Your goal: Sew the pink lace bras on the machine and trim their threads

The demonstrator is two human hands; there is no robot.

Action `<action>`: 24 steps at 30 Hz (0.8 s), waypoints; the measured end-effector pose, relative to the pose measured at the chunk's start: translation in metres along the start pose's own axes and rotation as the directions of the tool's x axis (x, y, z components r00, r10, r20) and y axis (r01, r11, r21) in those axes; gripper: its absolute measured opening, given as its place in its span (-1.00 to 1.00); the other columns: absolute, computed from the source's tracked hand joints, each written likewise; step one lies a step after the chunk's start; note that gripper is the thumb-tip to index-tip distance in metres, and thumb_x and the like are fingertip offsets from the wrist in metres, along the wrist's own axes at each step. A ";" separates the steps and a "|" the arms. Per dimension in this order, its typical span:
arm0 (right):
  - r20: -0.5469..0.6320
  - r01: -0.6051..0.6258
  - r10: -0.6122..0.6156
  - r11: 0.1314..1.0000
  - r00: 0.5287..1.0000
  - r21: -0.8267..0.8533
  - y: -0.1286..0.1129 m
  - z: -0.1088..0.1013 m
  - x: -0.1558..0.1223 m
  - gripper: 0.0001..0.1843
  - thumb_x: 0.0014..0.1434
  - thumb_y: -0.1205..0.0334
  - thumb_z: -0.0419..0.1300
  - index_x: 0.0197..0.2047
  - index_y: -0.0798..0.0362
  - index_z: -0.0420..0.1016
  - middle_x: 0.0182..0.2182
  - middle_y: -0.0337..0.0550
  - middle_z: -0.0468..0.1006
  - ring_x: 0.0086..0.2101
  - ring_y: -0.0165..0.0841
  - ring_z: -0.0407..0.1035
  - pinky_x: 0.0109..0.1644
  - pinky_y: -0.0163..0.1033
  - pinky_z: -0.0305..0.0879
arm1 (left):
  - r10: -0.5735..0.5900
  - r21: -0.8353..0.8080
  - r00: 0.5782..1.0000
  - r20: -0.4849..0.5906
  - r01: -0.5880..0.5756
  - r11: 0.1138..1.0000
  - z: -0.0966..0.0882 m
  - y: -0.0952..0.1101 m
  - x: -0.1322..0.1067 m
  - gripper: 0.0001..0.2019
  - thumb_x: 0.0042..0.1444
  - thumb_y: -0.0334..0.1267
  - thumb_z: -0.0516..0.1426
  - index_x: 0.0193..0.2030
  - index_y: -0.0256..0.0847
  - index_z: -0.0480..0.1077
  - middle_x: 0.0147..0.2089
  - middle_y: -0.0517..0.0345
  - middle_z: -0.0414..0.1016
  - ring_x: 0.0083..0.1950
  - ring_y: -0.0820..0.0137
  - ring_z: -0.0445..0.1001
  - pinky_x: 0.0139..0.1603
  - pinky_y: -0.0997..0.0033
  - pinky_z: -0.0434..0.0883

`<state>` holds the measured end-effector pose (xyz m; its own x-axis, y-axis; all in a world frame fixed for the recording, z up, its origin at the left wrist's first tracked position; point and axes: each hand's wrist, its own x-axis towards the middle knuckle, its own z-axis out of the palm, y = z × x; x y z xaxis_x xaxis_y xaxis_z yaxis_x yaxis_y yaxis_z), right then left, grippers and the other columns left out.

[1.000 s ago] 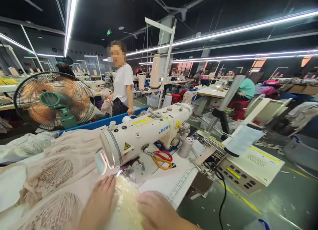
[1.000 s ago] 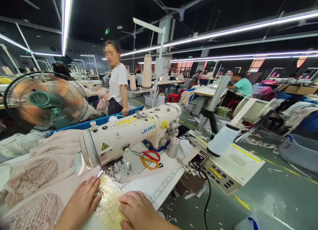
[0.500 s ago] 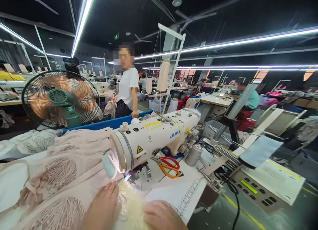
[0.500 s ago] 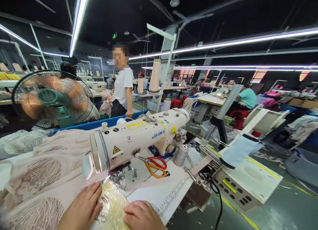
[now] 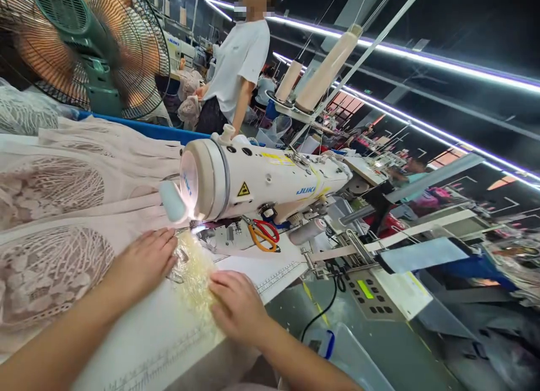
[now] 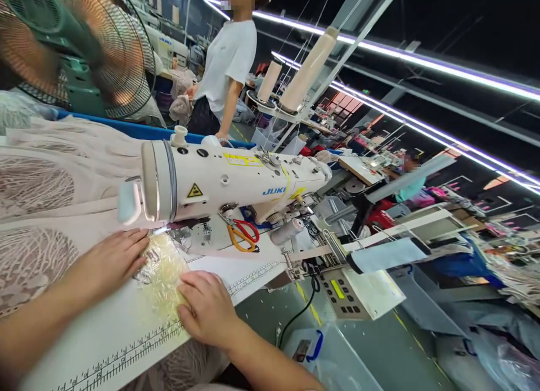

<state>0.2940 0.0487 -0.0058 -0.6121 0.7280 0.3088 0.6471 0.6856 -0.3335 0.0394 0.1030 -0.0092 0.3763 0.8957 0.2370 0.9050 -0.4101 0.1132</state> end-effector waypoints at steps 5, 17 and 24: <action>-0.020 0.005 -0.005 1.000 1.000 0.015 -0.001 -0.002 0.000 -0.70 0.21 0.18 0.05 -0.01 0.03 0.39 0.04 -0.09 0.47 0.02 -0.23 0.29 0.10 -0.09 0.23 | -0.031 -0.012 0.999 0.027 0.032 0.999 -0.001 0.001 0.000 -0.55 0.19 -0.15 -0.11 0.06 -0.34 0.40 0.22 -0.15 0.36 0.25 0.11 0.30 0.29 0.06 0.15; -0.017 0.014 -0.013 1.000 1.000 0.023 -0.001 0.000 -0.002 -0.69 0.21 0.21 0.05 0.01 0.03 0.39 0.02 -0.05 0.47 0.04 -0.22 0.28 0.10 -0.07 0.25 | -0.043 -0.008 0.998 0.049 0.044 0.999 -0.002 0.002 -0.001 -0.56 0.20 -0.16 -0.08 0.06 -0.35 0.41 0.24 -0.16 0.34 0.28 0.07 0.25 0.29 0.02 0.14; -0.039 0.038 -0.037 0.999 0.999 0.022 -0.002 0.000 -0.002 -0.69 0.21 0.22 0.05 0.01 0.04 0.38 0.02 -0.04 0.47 0.03 -0.22 0.29 0.09 -0.06 0.25 | -0.056 -0.015 0.998 0.029 0.057 0.998 -0.004 0.004 -0.001 -0.53 0.19 -0.12 -0.05 0.10 -0.41 0.37 0.26 -0.24 0.29 0.28 0.05 0.24 0.31 0.05 0.12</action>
<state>0.2940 0.0462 -0.0064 -0.6171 0.7019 0.3557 0.6135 0.7122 -0.3411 0.0420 0.0997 -0.0052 0.3306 0.9219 0.2019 0.9217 -0.3613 0.1409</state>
